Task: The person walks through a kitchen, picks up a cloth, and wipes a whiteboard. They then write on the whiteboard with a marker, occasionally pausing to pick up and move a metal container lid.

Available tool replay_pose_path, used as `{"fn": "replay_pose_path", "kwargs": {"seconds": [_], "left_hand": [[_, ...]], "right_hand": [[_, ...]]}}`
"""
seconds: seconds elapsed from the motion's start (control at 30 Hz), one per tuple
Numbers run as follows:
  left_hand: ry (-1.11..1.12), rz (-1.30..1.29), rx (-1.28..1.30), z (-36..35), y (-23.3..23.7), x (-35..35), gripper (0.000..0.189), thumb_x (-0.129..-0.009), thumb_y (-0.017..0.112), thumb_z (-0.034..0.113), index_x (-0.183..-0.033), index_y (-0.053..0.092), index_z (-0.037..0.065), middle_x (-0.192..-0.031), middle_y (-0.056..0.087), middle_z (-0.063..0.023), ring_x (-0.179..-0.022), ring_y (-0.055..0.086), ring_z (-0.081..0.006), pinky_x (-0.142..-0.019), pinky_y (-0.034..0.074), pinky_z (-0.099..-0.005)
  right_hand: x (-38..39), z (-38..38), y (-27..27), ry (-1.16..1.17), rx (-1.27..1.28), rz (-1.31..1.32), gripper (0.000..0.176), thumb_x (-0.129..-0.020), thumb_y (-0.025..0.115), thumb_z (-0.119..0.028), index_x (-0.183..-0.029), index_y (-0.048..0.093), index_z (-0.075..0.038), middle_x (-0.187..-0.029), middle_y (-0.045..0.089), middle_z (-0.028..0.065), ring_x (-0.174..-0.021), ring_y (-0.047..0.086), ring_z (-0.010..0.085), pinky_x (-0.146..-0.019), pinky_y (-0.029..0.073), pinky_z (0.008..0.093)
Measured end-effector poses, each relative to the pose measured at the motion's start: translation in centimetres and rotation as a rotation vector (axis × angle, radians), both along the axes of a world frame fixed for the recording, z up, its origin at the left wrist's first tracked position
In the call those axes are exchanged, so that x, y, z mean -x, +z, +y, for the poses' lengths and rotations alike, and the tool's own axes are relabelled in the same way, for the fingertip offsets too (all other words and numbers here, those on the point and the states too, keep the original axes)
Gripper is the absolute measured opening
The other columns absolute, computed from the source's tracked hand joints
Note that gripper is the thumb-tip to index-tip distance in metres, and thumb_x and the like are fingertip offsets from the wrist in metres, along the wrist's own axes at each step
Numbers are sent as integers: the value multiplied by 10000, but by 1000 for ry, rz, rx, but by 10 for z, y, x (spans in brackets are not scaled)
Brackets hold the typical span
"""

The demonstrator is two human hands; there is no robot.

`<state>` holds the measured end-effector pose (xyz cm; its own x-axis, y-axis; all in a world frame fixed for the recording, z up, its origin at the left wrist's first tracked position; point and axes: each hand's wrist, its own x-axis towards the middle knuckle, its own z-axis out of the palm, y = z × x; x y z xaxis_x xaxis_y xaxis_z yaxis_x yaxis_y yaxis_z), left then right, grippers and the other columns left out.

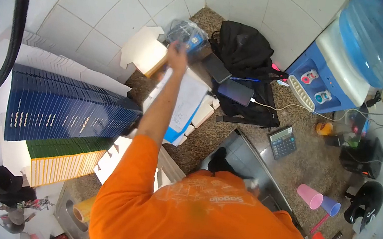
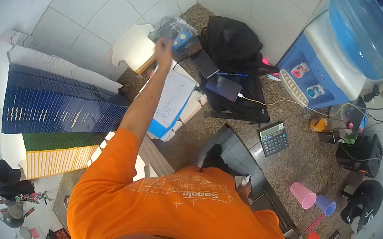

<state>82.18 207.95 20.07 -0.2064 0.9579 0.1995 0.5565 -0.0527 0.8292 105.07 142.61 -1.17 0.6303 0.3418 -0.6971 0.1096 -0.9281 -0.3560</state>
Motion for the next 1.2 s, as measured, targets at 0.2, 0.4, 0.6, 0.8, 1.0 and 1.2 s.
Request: {"fn": "replay_pose_path", "kwargs": {"seconds": [0.2,0.4,0.6,0.8,1.0,1.2], "left_hand": [[-304,-296,232,7,-3,-140,1163,-639,842,396,-1433,145,-90,-1442,320,-256,-1308,376,-360,-1079,318,-380],[-487,212,417,-46,24,-253,898,-725,739,456,-1419,319,70,-1339,502,-183,-1253,471,-331,-1031,308,-567],[-550,214,197,-71,23,-283,420,-822,642,185,-1235,571,152,-1239,580,-64,-1241,445,-272,-987,292,-592],[-585,302,-94,-41,32,-221,243,-780,639,149,-1013,681,97,-1062,640,-128,-1096,547,-294,-962,345,-549],[-232,-141,-293,22,84,-150,184,-736,694,107,-830,651,-46,-787,659,-207,-759,633,-353,-711,470,-418],[-357,-194,-239,38,131,-160,236,-766,677,108,-946,645,-42,-862,670,-187,-805,644,-288,-741,481,-370]], "right_hand": [[-11,-9,3,-21,-15,-18,574,-750,596,-78,-1294,437,17,-1170,584,268,-1109,554,431,-936,453,486],[-21,-18,2,-3,-10,-16,580,-750,594,-79,-1301,435,9,-1178,581,266,-1111,552,430,-938,452,482],[-28,-25,0,38,0,-6,586,-749,592,-80,-1308,433,2,-1186,578,263,-1114,550,429,-939,450,479],[-27,-26,1,36,-19,-11,593,-749,590,-81,-1315,431,-6,-1195,575,261,-1117,548,428,-941,448,476],[-15,-32,-2,-25,-36,-33,599,-748,588,-82,-1322,429,-13,-1203,571,259,-1120,547,427,-943,447,472],[-2,-55,-3,-51,-18,-38,606,-748,586,-83,-1329,427,-21,-1211,568,257,-1123,545,427,-944,445,469]]}}
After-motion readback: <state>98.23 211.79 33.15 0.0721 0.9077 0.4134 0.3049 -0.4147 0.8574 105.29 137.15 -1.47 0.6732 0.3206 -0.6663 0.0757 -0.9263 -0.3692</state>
